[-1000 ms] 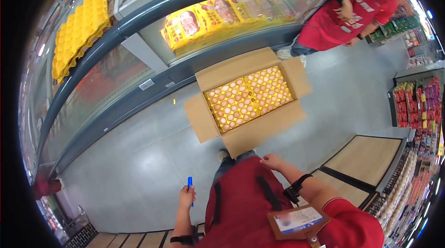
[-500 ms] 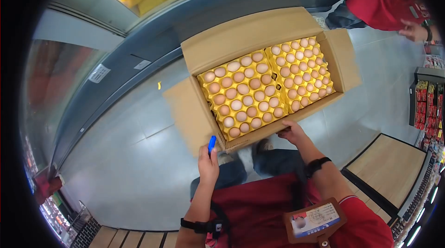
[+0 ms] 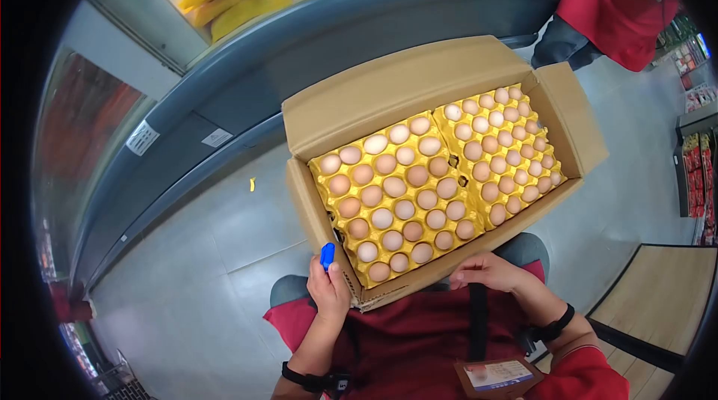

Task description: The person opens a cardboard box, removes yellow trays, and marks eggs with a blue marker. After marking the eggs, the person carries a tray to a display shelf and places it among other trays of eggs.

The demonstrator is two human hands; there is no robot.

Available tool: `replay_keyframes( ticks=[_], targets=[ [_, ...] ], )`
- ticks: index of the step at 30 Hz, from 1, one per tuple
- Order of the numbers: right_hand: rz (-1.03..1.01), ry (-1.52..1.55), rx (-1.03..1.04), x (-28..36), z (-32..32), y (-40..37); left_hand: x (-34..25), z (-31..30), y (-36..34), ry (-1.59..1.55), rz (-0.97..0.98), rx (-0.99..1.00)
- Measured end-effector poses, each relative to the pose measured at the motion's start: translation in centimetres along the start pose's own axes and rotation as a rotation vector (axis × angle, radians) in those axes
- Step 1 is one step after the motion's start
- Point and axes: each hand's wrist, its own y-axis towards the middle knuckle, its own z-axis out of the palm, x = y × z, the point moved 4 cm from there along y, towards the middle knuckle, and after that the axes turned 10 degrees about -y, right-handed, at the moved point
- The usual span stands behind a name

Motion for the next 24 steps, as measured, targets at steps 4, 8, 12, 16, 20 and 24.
replay_keyframes(
  ticks=[4,8,12,16,20,24],
  targets=[
    [-0.011,-0.071,-0.107,1.2,1.2,1.5,-2.8,-0.1,0.3,0.049,-0.049,0.119],
    [-0.098,-0.291,-0.268,1.2,1.9,1.9,-5.2,1.4,-1.3,0.186,0.440,0.236],
    [-0.134,-0.338,-0.392,0.9,2.4,1.5,-6.1,3.1,-1.9,0.189,0.545,0.451],
    [-0.158,-0.289,-0.451,0.2,2.5,1.6,-5.7,3.9,-2.3,0.216,0.554,0.518],
    [-0.102,-0.244,-0.441,0.5,2.4,1.9,-5.7,4.3,-2.1,0.211,0.497,0.523],
    [-0.092,-0.219,-0.451,0.7,2.3,2.0,-5.5,4.5,-2.0,0.160,0.465,0.468]
  ],
)
